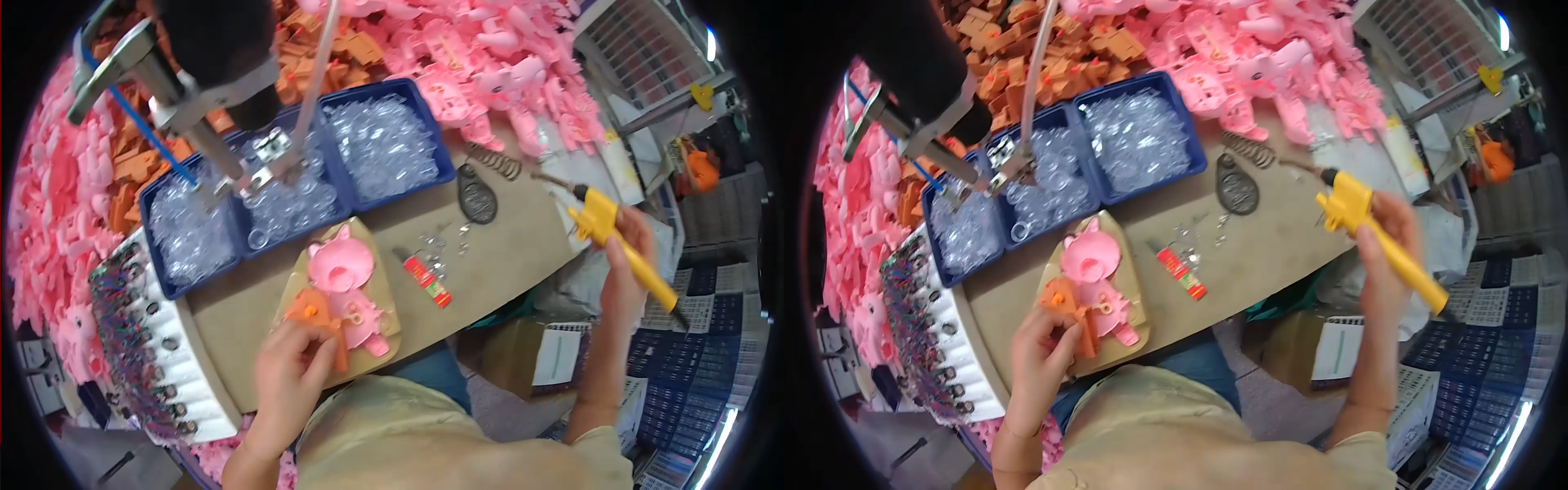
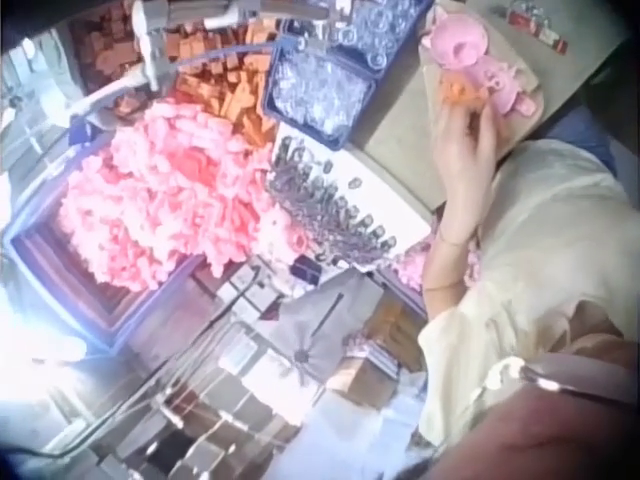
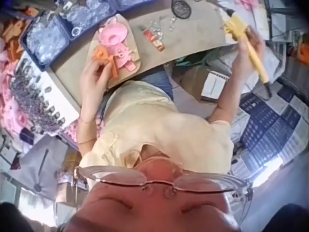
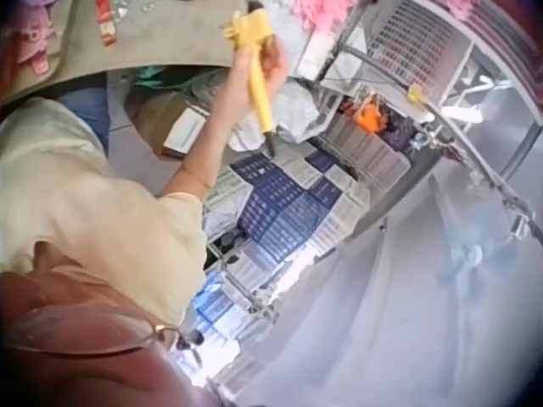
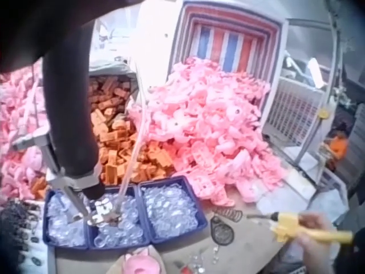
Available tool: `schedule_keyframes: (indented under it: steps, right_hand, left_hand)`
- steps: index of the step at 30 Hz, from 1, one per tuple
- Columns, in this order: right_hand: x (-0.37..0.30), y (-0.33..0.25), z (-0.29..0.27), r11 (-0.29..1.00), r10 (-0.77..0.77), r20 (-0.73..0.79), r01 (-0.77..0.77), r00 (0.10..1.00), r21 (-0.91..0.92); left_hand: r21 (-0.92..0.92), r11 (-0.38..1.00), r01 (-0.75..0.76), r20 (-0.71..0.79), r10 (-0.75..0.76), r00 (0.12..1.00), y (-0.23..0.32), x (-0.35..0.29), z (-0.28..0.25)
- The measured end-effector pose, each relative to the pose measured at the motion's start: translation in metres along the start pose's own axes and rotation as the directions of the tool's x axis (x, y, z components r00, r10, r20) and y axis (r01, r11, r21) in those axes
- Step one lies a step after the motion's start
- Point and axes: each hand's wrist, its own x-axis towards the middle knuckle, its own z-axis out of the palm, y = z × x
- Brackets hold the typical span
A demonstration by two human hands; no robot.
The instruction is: Assembling plastic toy ponies using a pneumatic screwdriver and other hand tools in a factory setting.
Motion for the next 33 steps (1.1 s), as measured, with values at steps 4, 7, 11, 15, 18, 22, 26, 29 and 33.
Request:
schedule_keyframes:
  steps: [4, 7, 11, 15, 18, 22, 26, 29, 33]
  right_hand:
    - [0.027, 0.033, 0.013, 0.996, 0.052, 0.212, -0.037, 0.976, -0.076]
    - [0.025, 0.062, 0.033, 0.991, -0.077, 0.152, 0.092, 0.985, -0.094]
    - [-0.018, 0.066, 0.034, 0.757, 0.502, 0.322, -0.588, 0.803, 0.285]
    - [-0.033, -0.016, 0.102, 0.966, 0.176, 0.700, -0.257, 0.693, 0.012]
    - [-0.023, -0.051, 0.187, 0.902, -0.384, 0.769, 0.386, 0.511, 0.193]
    - [-0.006, -0.046, 0.224, 0.939, -0.218, 0.974, 0.288, 0.068, 0.190]
    - [0.002, -0.056, 0.214, 0.963, -0.196, 0.969, 0.214, 0.152, 0.162]
    - [0.008, -0.092, 0.203, 0.990, -0.108, 0.907, -0.039, 0.406, 0.136]
    - [-0.003, -0.102, 0.175, 0.979, -0.175, 0.739, 0.191, 0.651, 0.064]
  left_hand:
    - [0.031, 0.985, -0.168, -0.026, 0.169, 0.985, 0.000, 0.008, 0.004]
    - [0.060, 0.977, -0.206, 0.003, 0.207, 0.978, 0.005, 0.012, 0.005]
    - [0.069, 0.967, -0.244, -0.005, 0.245, 0.970, 0.001, 0.014, 0.008]
    - [0.159, 0.957, -0.243, 0.021, 0.243, 0.970, 0.001, 0.006, 0.002]
    - [0.318, 0.909, -0.269, -0.016, 0.289, 0.957, 0.007, -0.001, -0.007]
    - [0.627, 0.748, -0.217, -0.101, 0.354, 0.930, 0.003, -0.026, -0.024]
    - [-0.009, 0.982, 0.189, 0.062, -0.189, 0.980, -0.011, -0.031, -0.048]
    - [-0.165, 0.983, 0.080, -0.136, -0.103, 0.985, -0.007, -0.020, -0.073]
    - [-0.440, 0.885, -0.152, -0.254, 0.039, 0.966, -0.006, 0.008, -0.067]
